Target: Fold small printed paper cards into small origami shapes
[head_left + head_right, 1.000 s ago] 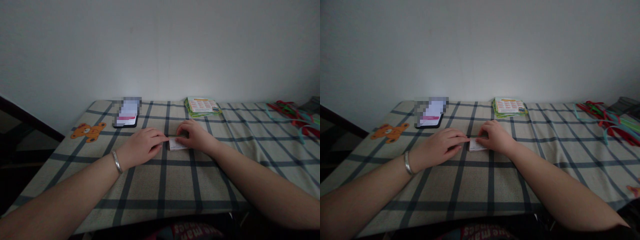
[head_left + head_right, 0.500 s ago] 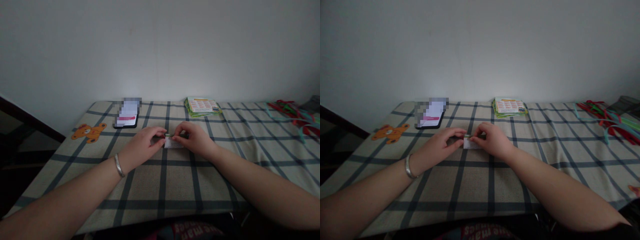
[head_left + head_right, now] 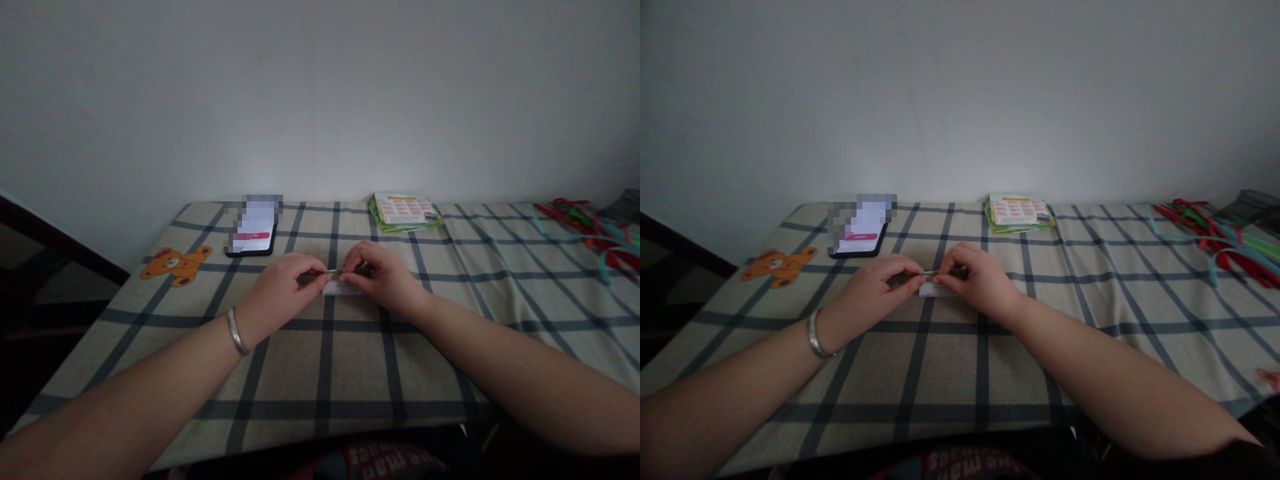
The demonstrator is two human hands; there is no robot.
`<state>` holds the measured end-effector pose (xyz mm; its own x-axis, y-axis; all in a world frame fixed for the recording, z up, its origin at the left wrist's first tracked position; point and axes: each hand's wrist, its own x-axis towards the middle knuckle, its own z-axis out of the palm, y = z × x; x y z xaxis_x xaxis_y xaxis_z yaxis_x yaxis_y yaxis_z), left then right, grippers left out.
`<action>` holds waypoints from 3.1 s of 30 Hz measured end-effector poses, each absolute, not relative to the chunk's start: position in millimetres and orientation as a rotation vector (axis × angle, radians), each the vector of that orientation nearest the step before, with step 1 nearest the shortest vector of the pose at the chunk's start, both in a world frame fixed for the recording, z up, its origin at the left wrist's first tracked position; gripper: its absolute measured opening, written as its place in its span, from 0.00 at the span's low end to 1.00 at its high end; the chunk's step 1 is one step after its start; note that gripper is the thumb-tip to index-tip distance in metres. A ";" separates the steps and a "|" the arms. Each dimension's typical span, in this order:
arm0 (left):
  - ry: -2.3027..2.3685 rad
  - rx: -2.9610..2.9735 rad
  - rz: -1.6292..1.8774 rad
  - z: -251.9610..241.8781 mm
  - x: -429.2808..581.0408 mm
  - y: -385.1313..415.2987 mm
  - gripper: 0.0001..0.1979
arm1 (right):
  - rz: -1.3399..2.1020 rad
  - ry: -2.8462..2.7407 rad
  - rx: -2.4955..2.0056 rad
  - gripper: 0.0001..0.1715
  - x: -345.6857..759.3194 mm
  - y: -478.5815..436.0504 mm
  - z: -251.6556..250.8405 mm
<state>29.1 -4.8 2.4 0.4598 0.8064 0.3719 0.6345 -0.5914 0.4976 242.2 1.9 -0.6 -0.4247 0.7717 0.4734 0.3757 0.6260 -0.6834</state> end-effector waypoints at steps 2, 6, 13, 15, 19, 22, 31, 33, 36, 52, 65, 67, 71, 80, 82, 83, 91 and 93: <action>1.232 2.422 0.861 3.2 29.8 -6.1 0.08 | 0.639 -2.022 -0.910 0.08 241.6 1.9 -1.4; 1.254 2.399 0.902 3.6 30.5 -7.5 0.07 | 0.664 -2.016 -1.004 0.08 241.2 1.1 -1.9; 1.302 2.325 0.913 6.7 28.7 -7.3 0.08 | 0.709 -2.016 -1.059 0.13 245.4 0.6 -2.5; 1.303 2.296 0.923 7.7 28.7 -7.6 0.08 | 0.752 -1.991 -1.065 0.13 246.0 1.5 -4.3; 1.303 2.243 0.914 9.0 29.0 -7.8 0.08 | 0.843 -1.925 -1.084 0.10 245.5 3.8 -8.5; 1.300 2.215 0.925 10.1 29.2 -8.0 0.07 | 0.917 -1.885 -1.053 0.08 244.3 4.5 -9.2; 1.200 1.985 1.004 2.8 29.3 -4.2 0.06 | 0.963 -1.840 -1.038 0.08 243.8 3.9 -10.1; 1.170 1.950 1.026 0.5 29.5 -3.7 0.06 | 0.934 -1.852 -1.039 0.08 244.3 3.6 -9.9; 1.179 1.907 1.041 0.9 30.5 -4.2 0.04 | 0.944 -1.854 -1.039 0.12 244.6 2.1 -7.7; 1.203 1.904 1.089 -1.8 28.2 -3.1 0.06 | 1.142 -1.720 -0.981 0.10 242.7 4.9 -11.2; 1.339 2.240 0.809 -2.9 23.9 7.2 0.06 | 0.970 -1.911 -1.194 0.05 246.7 10.0 -9.2; 1.353 2.322 0.784 -3.0 22.9 8.5 0.06 | 0.903 -1.975 -1.212 0.04 247.6 10.5 -9.4; 1.337 2.396 0.754 -4.7 23.2 10.9 0.06 | 0.805 -2.057 -1.228 0.04 248.2 11.1 -9.3; 1.371 2.528 0.671 -1.0 27.9 6.0 0.07 | 0.516 -2.203 -1.325 0.05 245.1 8.8 -3.8; 1.374 2.557 0.666 -0.6 27.8 5.2 0.07 | 0.468 -2.230 -1.339 0.05 244.8 8.1 -3.0; 1.369 2.558 0.663 -1.0 27.5 5.6 0.07 | 0.448 -2.243 -1.347 0.05 244.7 7.9 -2.7; 1.365 2.588 0.622 -4.2 28.5 9.9 0.08 | 0.362 -2.310 -1.346 0.04 244.2 10.6 -3.3; 1.382 2.619 0.605 -2.6 30.0 8.5 0.08 | 0.364 -2.311 -1.348 0.03 243.9 11.2 -3.6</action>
